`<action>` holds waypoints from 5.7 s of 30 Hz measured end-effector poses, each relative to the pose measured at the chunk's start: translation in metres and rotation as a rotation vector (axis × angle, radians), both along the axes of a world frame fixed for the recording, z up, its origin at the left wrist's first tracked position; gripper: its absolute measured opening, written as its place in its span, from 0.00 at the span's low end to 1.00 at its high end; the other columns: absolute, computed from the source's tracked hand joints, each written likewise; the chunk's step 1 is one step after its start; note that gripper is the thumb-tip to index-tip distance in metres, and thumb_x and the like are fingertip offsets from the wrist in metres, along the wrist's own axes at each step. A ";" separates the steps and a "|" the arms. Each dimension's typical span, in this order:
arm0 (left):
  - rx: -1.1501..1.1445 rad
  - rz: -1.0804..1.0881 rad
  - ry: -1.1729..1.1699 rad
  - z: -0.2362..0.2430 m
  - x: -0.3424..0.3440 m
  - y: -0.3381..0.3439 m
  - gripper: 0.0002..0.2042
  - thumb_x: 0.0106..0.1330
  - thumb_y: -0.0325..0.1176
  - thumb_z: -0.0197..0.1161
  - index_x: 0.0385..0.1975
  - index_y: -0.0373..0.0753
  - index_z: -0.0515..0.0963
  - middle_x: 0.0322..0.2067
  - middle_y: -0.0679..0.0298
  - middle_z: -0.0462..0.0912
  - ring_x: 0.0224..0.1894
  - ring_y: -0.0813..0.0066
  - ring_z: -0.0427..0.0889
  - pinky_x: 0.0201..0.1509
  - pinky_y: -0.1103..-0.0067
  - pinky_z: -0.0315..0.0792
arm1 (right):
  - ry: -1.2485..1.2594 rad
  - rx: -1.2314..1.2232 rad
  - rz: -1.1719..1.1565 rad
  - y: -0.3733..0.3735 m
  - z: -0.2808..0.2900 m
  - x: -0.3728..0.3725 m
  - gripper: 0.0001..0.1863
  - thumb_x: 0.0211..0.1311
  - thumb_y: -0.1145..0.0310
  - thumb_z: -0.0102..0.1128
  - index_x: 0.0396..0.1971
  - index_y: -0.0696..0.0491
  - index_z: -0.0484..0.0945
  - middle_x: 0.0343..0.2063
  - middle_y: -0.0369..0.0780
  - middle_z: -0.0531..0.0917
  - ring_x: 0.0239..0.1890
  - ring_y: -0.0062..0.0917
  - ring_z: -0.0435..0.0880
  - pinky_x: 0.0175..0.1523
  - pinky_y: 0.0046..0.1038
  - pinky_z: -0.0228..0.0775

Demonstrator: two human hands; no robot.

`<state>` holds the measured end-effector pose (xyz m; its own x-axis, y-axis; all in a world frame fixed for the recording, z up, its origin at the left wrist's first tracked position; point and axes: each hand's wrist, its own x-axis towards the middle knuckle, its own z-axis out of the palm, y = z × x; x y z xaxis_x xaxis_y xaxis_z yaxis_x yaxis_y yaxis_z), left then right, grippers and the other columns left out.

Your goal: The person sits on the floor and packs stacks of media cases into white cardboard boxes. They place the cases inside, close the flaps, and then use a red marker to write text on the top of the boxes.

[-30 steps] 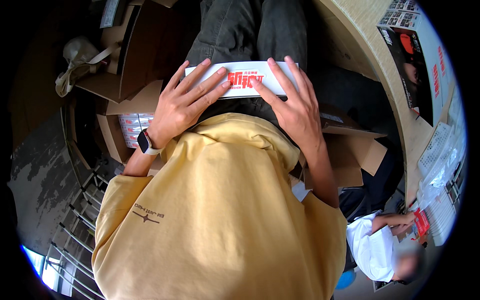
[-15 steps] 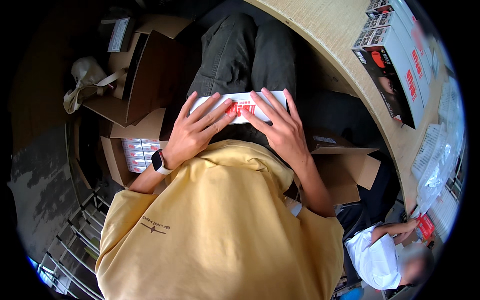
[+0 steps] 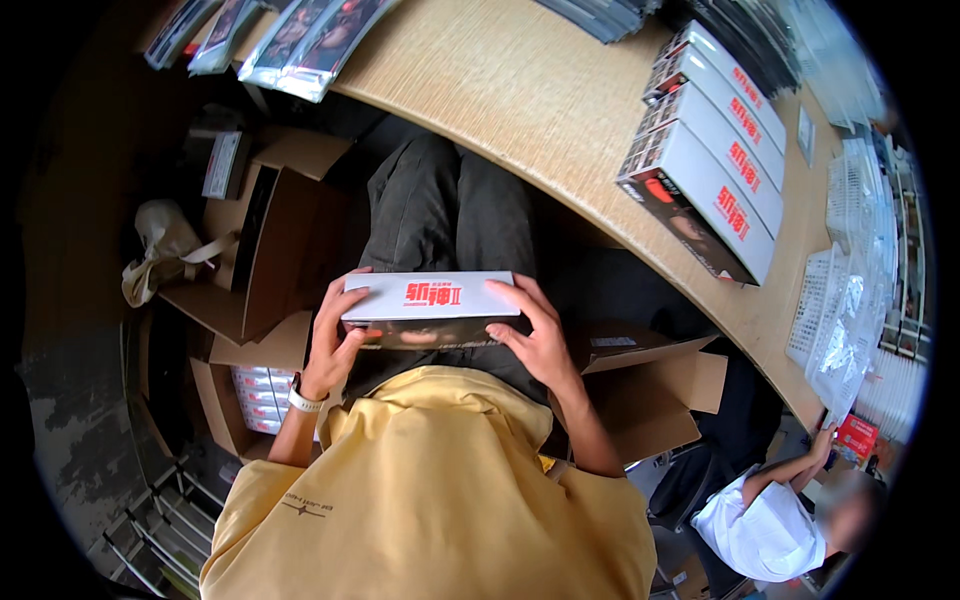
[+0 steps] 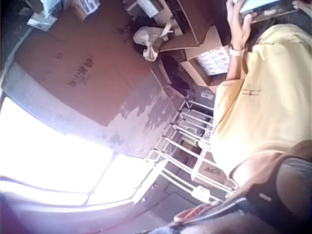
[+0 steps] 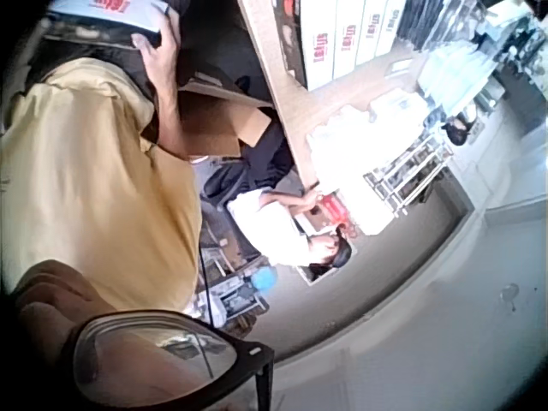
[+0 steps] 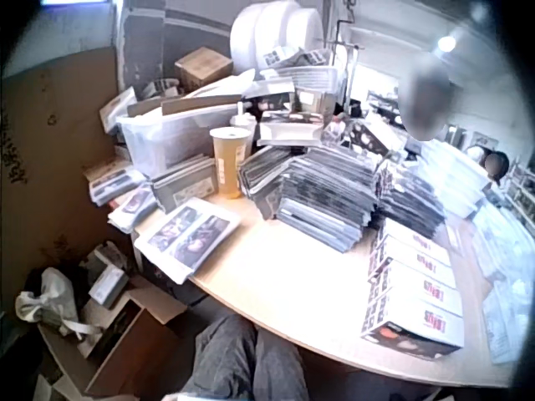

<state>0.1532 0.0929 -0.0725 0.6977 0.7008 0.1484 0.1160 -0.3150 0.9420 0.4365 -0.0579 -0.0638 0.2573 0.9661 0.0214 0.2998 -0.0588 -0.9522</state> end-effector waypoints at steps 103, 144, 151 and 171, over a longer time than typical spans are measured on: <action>0.617 -0.137 -0.201 0.166 0.331 0.009 0.23 0.66 0.16 0.57 0.62 0.34 0.70 0.67 0.49 0.68 0.70 0.49 0.67 0.73 0.62 0.61 | 0.179 0.856 -1.415 -0.251 0.087 0.269 0.23 0.77 0.68 0.53 0.67 0.57 0.67 0.68 0.43 0.71 0.69 0.31 0.69 0.69 0.34 0.67; 0.943 -0.053 0.175 0.135 0.199 0.074 0.32 0.62 0.19 0.60 0.69 0.48 0.71 0.71 0.64 0.69 0.75 0.59 0.62 0.78 0.54 0.47 | 0.685 1.435 -1.219 -0.263 0.009 0.299 0.31 0.75 0.60 0.50 0.72 0.57 0.58 0.71 0.43 0.67 0.55 0.34 0.75 0.56 0.39 0.70; 0.944 -0.071 0.177 0.122 0.211 0.072 0.34 0.62 0.18 0.59 0.72 0.48 0.68 0.72 0.62 0.66 0.77 0.57 0.60 0.78 0.54 0.46 | 0.689 1.460 -1.194 -0.299 0.000 0.302 0.31 0.75 0.60 0.50 0.72 0.58 0.59 0.70 0.43 0.69 0.52 0.34 0.76 0.54 0.39 0.70; 0.913 -0.131 0.195 0.116 0.216 0.077 0.39 0.60 0.18 0.59 0.75 0.47 0.63 0.76 0.59 0.59 0.79 0.51 0.53 0.80 0.50 0.44 | 0.620 1.358 -0.944 -0.325 -0.043 0.292 0.25 0.68 0.70 0.58 0.61 0.65 0.69 0.55 0.45 0.79 0.44 0.27 0.78 0.49 0.30 0.72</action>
<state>0.3696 0.1703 0.0430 0.8330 0.2853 0.4740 0.1571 -0.9435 0.2918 0.7288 -0.3831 -0.1071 0.9464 -0.1182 0.3007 0.2431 0.8736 -0.4216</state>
